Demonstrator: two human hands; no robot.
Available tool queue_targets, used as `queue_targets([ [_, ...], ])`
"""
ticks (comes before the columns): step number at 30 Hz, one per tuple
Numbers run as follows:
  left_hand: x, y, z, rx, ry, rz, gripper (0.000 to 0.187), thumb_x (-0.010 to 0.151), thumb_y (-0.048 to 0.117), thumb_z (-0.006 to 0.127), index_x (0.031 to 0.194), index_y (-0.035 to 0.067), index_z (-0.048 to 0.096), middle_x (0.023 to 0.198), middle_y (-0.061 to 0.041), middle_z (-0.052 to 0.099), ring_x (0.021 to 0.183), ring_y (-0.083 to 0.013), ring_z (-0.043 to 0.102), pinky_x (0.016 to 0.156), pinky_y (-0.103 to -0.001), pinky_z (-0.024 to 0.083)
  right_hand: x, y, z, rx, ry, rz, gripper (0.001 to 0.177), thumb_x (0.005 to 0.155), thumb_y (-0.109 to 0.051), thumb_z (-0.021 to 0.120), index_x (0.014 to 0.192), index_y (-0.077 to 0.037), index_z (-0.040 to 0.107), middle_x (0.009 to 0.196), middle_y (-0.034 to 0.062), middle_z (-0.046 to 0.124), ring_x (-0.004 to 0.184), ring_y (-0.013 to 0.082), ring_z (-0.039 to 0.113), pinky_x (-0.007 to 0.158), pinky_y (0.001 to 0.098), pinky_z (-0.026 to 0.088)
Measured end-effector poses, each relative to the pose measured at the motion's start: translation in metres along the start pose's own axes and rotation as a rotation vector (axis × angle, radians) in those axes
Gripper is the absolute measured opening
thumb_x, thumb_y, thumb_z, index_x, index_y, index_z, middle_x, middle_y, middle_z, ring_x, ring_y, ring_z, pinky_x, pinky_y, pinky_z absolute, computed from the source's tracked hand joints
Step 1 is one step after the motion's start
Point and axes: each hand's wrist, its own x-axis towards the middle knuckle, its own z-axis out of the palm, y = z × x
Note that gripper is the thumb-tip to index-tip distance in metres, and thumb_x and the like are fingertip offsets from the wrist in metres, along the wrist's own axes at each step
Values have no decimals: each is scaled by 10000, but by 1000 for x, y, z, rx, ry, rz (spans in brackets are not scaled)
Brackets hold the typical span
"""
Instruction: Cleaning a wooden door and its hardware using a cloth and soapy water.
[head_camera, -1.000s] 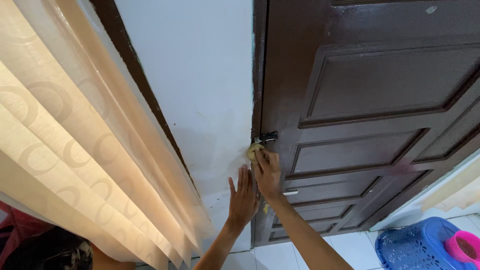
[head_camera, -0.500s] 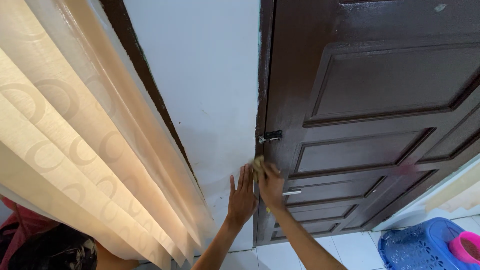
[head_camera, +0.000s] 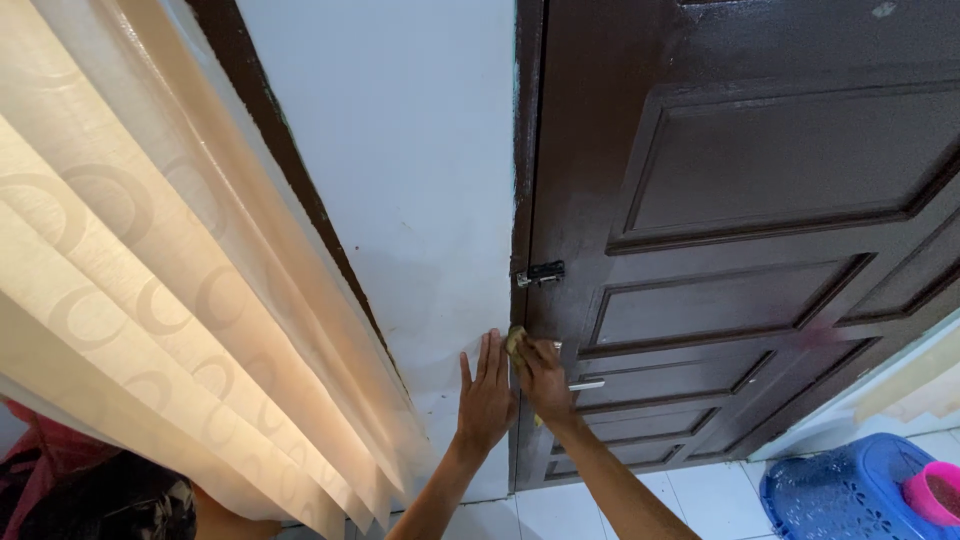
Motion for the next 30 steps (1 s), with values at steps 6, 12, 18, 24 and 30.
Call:
queue_targets([
  [6, 4, 4, -18, -26, -33, 1, 855, 799, 153, 600, 1533, -129, 263, 1651, -272, 151, 1556, -376, 107, 1189, -657, 70, 28, -29, -9, 154, 57, 237, 319, 920, 20, 607, 1225, 61, 692, 1194, 171, 681, 1077, 315, 693, 909, 358, 554],
  [12, 5, 7, -13, -55, 8, -11, 890, 784, 168, 629, 1540, -125, 261, 1666, -276, 157, 1570, -369, 114, 1208, -649, 59, 79, -60, -35, 315, 147, 203, 277, 914, 19, 587, 1166, 65, 693, 1150, 154, 703, 974, 282, 742, 796, 343, 591],
  [18, 3, 4, 5, -6, 53, -9, 875, 785, 160, 624, 1541, -125, 286, 1660, -270, 180, 1565, -362, 137, 1209, -639, 72, 44, -23, -16, 130, 115, 22, 301, 928, 41, 590, 1214, 75, 678, 1199, 199, 673, 1070, 352, 693, 886, 373, 566],
  [24, 0, 2, -23, -203, 118, -18, 771, 825, 74, 629, 1543, -17, 362, 1689, -215, 230, 1577, -351, 230, 1232, -605, 174, 12, 1, -25, 188, -151, 191, 340, 879, 41, 606, 1209, 81, 677, 1201, 185, 686, 1087, 309, 687, 913, 359, 561],
  [30, 39, 6, -75, -689, 78, 66, 571, 881, 133, 730, 1418, 40, 561, 1403, -202, 570, 1323, -361, 542, 1104, -417, 481, 31, -23, -69, 731, -331, 524, 349, 889, 31, 563, 1201, 42, 719, 1141, 167, 729, 1006, 242, 721, 882, 346, 607],
])
